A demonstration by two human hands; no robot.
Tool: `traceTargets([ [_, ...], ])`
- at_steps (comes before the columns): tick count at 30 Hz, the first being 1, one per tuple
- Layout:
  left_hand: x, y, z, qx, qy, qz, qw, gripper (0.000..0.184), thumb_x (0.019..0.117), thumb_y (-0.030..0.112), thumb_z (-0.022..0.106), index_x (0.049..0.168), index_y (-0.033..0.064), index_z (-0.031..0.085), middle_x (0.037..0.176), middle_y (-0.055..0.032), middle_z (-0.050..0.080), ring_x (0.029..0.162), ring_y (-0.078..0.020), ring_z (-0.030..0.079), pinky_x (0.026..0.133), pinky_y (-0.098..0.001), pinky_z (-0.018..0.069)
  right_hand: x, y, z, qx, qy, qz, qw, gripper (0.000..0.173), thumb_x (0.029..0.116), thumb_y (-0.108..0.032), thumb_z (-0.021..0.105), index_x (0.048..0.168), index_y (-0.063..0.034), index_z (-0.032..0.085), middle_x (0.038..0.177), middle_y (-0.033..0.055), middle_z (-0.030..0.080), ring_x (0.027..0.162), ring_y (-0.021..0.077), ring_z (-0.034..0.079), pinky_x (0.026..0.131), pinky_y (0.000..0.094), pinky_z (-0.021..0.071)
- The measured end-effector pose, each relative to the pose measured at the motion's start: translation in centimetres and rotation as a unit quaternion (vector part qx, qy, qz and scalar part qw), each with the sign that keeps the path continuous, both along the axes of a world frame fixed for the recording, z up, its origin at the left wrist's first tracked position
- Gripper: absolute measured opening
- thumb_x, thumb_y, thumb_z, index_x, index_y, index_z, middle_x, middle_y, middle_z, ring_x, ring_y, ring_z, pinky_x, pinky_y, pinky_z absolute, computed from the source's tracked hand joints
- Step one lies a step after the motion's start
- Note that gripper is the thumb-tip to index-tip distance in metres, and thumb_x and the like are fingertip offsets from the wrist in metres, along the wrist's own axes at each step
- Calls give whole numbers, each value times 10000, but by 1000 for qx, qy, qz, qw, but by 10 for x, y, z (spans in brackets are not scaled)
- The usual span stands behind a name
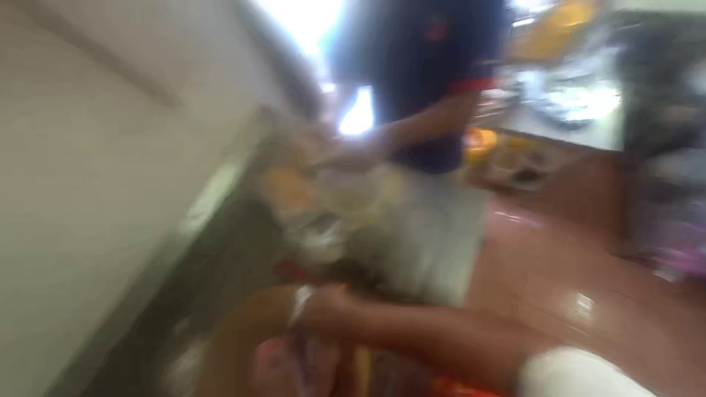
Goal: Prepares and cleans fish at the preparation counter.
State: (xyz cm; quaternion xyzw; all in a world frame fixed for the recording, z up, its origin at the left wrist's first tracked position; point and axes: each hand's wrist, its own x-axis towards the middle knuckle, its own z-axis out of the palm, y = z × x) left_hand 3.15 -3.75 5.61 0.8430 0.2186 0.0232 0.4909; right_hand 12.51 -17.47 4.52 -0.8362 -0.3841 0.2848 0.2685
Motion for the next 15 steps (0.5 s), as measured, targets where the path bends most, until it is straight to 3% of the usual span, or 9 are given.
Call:
traceTargets([
  [1, -4, 21, -22, 3, -42, -26, 999, 219, 1009, 75, 532, 1042, -127, 609, 874, -77, 688, 812, -63, 670, 772, -249, 583, 15, 3, 4, -38, -5, -16, 999, 150, 960, -128, 685, 1046, -11, 724, 1029, 183, 718, 965, 373, 698, 800, 606, 559],
  [2, -8, 42, -44, 33, -37, -21, 999, 266, 1018, 161, 569, 1112, -79, 633, 934, -77, 701, 852, -85, 678, 797, -273, 593, 23, 7, 10, -82, -13, -23, 996, 124, 948, -105, 675, 1027, -20, 719, 1002, 174, 713, 929, 373, 698, 766, 602, 566],
  [5, -16, 75, -74, 89, 45, 28, 995, 359, 1020, 267, 594, 1242, -14, 633, 1041, -118, 708, 951, -165, 695, 883, -365, 593, 1, 25, 25, -118, -33, 85, 989, 180, 1000, -14, 537, 1099, 32, 680, 1041, 224, 690, 970, 425, 688, 794, 611, 567],
  [7, -13, 78, -81, 93, 45, 30, 994, 359, 1013, 254, 603, 1248, -16, 635, 1065, -129, 711, 981, -179, 699, 905, -376, 590, -3, 33, 19, -135, -23, 137, 981, 173, 982, 20, 538, 1097, 54, 663, 1076, 258, 674, 1004, 465, 668, 804, 652, 548],
  [9, -16, 81, -81, 99, 38, 24, 994, 349, 1020, 246, 583, 1243, -17, 638, 1093, -130, 704, 1013, -178, 690, 931, -367, 578, 13, 36, 5, -146, -30, 77, 986, 145, 982, -59, 600, 1072, -24, 708, 1032, 209, 706, 968, 429, 692, 781, 651, 553],
  [11, -17, 82, -80, 108, 33, 36, 993, 335, 1015, 232, 580, 1238, -10, 645, 1106, -131, 704, 1032, -176, 688, 947, -363, 573, 22, 38, 11, -175, -75, 32, 981, 124, 965, -72, 611, 997, -95, 729, 945, 142, 717, 887, 361, 708, 722, 587, 569],
  [15, -17, 81, -82, 109, 24, 52, 992, 304, 1002, 219, 591, 1196, -3, 664, 1097, -122, 697, 1030, -168, 677, 942, -356, 565, 6, 40, 20, -183, -66, 52, 979, 160, 975, -7, 564, 1048, -56, 698, 983, 167, 696, 911, 378, 702, 732, 567, 578],
])
